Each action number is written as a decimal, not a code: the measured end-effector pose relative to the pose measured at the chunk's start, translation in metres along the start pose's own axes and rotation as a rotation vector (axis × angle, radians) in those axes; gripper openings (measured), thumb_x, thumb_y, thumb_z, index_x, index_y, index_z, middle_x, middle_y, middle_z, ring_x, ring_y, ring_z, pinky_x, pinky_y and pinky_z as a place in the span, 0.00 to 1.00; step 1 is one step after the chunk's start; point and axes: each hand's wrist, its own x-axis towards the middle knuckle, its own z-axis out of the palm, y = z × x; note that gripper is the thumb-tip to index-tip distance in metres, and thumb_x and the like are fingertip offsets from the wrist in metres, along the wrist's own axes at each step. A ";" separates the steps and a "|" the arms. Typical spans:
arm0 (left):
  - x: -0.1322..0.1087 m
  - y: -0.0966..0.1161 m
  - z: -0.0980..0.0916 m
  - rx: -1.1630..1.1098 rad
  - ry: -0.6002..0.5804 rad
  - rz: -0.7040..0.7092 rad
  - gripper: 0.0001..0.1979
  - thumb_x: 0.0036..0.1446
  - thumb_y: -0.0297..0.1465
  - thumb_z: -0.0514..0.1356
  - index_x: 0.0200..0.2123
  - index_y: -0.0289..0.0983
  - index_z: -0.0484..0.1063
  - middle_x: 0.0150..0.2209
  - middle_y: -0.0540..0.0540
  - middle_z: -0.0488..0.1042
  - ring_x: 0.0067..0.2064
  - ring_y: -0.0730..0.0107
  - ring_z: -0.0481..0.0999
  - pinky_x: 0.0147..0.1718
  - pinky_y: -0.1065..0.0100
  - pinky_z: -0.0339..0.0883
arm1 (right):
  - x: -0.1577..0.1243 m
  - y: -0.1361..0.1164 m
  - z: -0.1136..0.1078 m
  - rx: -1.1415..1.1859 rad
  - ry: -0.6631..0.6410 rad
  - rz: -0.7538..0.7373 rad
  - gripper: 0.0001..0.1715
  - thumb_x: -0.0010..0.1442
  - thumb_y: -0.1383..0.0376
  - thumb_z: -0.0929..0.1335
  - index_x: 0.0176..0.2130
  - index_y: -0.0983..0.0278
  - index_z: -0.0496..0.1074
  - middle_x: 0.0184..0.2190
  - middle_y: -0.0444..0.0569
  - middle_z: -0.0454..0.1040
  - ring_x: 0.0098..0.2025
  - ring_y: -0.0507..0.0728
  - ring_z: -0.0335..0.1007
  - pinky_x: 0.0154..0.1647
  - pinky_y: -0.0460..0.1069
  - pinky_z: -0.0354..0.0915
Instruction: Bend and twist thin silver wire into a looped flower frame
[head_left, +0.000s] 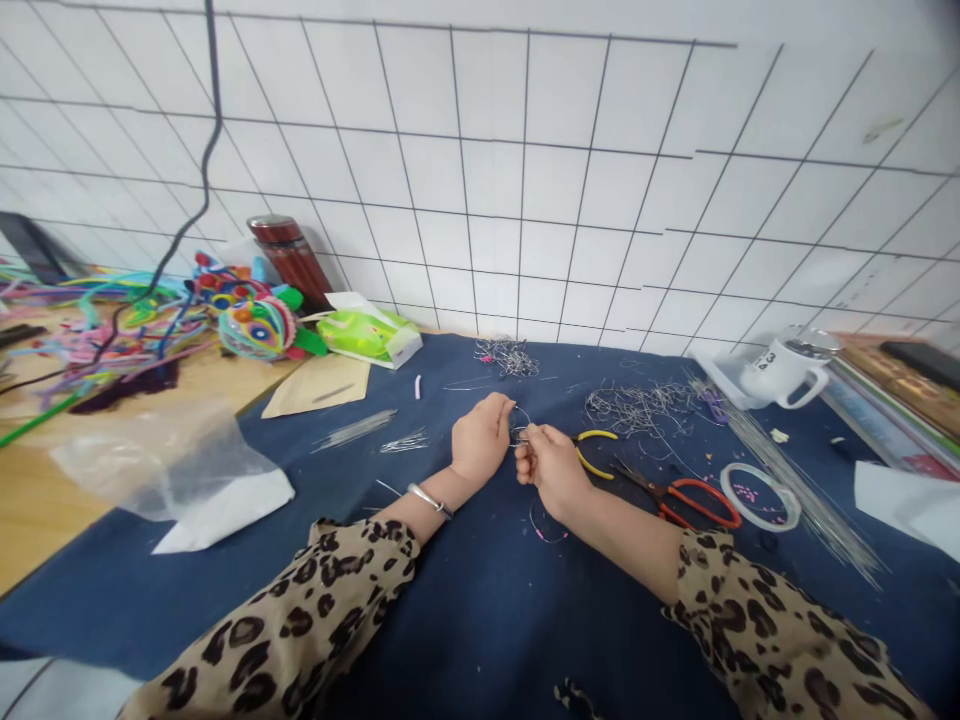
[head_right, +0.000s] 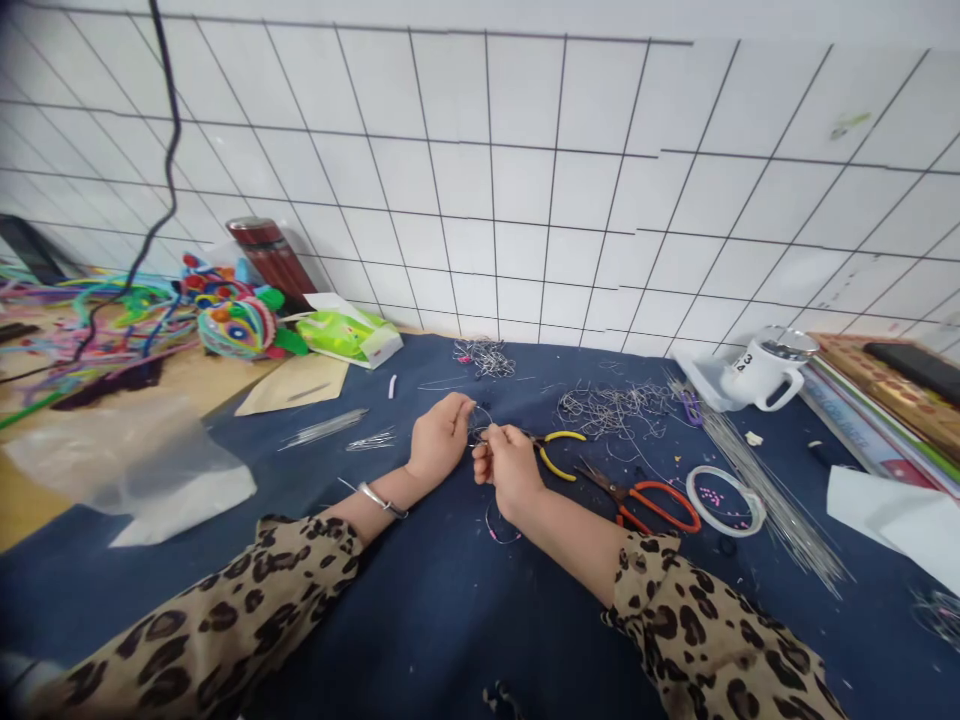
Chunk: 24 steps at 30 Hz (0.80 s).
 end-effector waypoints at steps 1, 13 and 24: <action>0.000 0.000 0.002 -0.010 0.001 -0.006 0.13 0.62 0.35 0.44 0.35 0.38 0.66 0.30 0.47 0.71 0.32 0.69 0.70 0.32 0.70 0.58 | -0.001 0.001 0.001 0.019 0.005 0.011 0.15 0.58 0.53 0.58 0.33 0.63 0.59 0.21 0.41 0.64 0.17 0.47 0.58 0.15 0.43 0.59; -0.005 -0.001 -0.004 -0.150 -0.070 0.032 0.16 0.63 0.36 0.40 0.33 0.38 0.65 0.27 0.50 0.68 0.29 0.73 0.68 0.30 0.73 0.60 | 0.002 0.003 -0.011 -0.055 0.020 -0.094 0.16 0.56 0.52 0.59 0.32 0.63 0.60 0.17 0.39 0.65 0.14 0.47 0.58 0.11 0.40 0.54; -0.008 0.001 -0.011 -0.065 -0.135 -0.016 0.14 0.59 0.39 0.47 0.34 0.37 0.67 0.24 0.47 0.70 0.28 0.66 0.71 0.27 0.70 0.56 | 0.010 0.008 -0.015 -0.253 0.087 -0.197 0.14 0.57 0.55 0.59 0.28 0.62 0.60 0.15 0.38 0.64 0.13 0.46 0.55 0.13 0.40 0.52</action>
